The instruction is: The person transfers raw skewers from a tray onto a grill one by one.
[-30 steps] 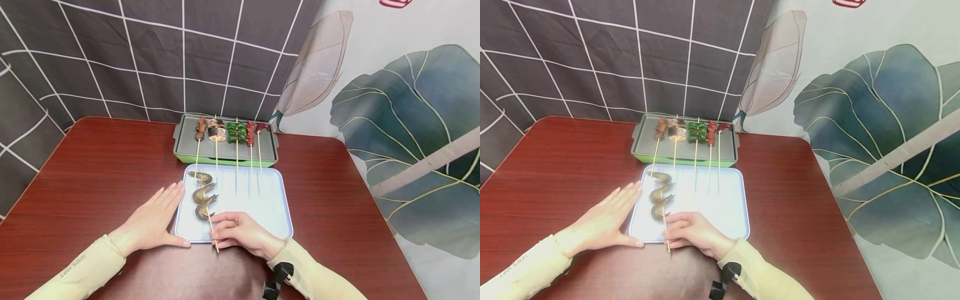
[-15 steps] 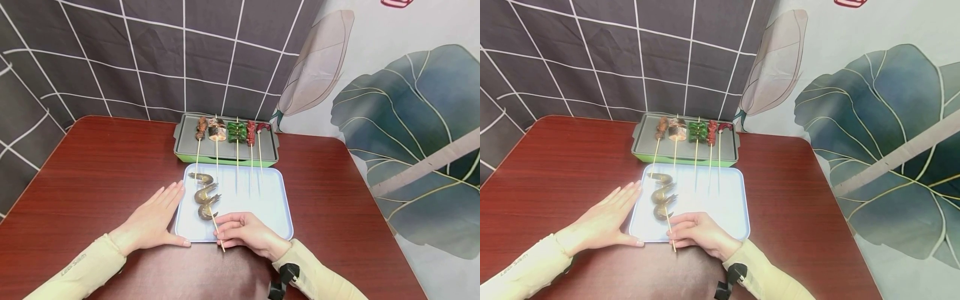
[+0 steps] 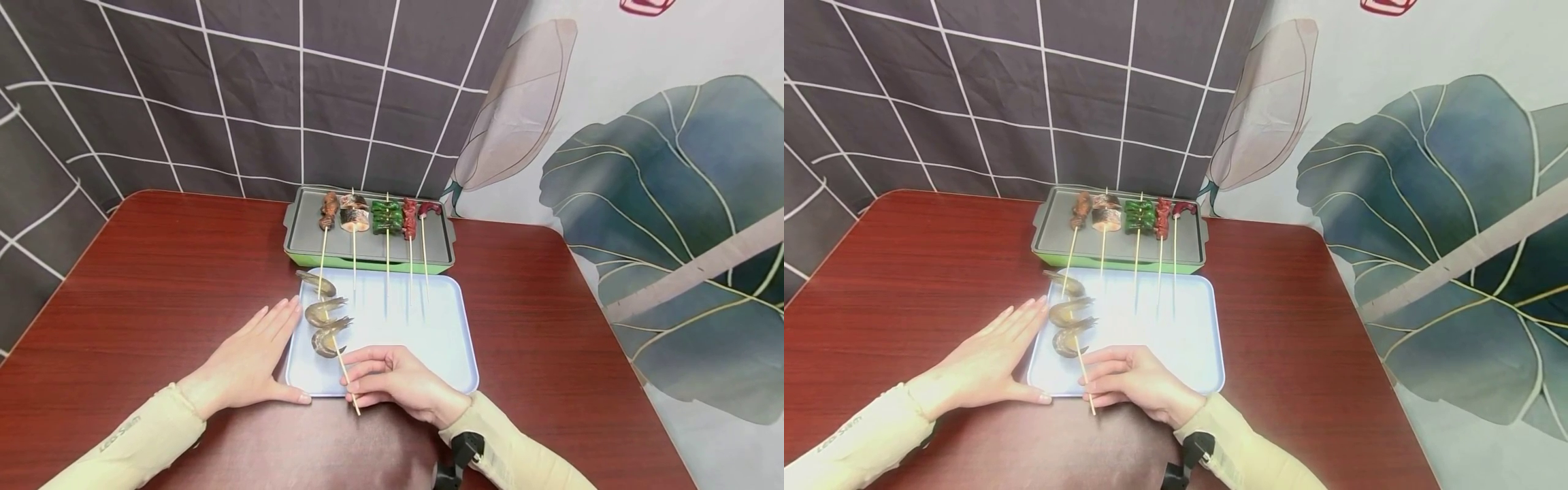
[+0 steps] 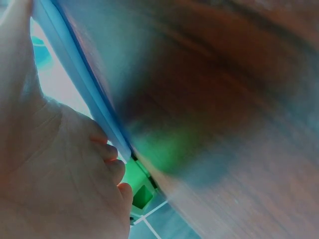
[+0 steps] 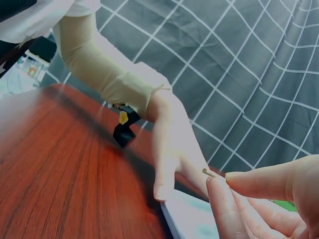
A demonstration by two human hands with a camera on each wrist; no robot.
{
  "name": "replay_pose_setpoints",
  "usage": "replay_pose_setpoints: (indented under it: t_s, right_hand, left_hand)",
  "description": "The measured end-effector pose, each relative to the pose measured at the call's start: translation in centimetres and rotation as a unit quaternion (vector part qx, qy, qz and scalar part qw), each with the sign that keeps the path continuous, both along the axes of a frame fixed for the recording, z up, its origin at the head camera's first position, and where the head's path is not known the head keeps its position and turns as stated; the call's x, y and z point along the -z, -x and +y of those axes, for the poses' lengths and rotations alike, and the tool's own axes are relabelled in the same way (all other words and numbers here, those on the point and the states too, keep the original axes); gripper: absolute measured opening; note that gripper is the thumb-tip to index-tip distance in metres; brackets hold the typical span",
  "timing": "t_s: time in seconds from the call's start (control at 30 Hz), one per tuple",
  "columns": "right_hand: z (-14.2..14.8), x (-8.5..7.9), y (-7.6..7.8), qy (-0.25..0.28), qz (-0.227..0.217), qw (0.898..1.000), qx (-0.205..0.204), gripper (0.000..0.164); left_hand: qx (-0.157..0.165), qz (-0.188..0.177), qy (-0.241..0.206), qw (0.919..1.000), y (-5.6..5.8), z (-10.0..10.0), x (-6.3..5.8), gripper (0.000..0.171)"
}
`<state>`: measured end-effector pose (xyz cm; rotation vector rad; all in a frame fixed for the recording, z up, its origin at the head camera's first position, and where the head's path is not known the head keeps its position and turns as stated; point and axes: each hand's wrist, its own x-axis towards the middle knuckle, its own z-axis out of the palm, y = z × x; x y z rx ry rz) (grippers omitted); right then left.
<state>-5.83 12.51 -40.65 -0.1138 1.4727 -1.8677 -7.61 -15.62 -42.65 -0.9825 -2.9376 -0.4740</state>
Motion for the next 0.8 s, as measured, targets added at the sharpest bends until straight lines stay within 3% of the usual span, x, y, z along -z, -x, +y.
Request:
replay_pose_setpoints:
  t_s: [0.23,0.53,0.67,0.8]
  right_hand:
    - [-1.2,-0.4,0.1,0.007,-0.001,1.0,-0.012,0.044]
    - [-3.0,-1.4,0.0,0.018,0.013,0.999,-0.036,0.045]
    - [-3.8,-2.0,0.2,0.028,0.024,0.998,-0.052,0.045]
    - [-4.4,-2.9,0.5,0.04,0.034,0.997,-0.064,0.045]
  left_hand:
    - [-0.001,-0.005,0.004,1.0,0.1,0.0,0.1,0.132]
    - [0.014,0.023,-0.031,0.9992,0.2,-0.1,0.3,0.119]
    - [0.0,0.007,-0.064,0.998,0.1,-0.1,0.1,0.123]
    - [-0.013,-0.008,-0.069,0.9975,0.0,-0.1,-0.1,0.13]
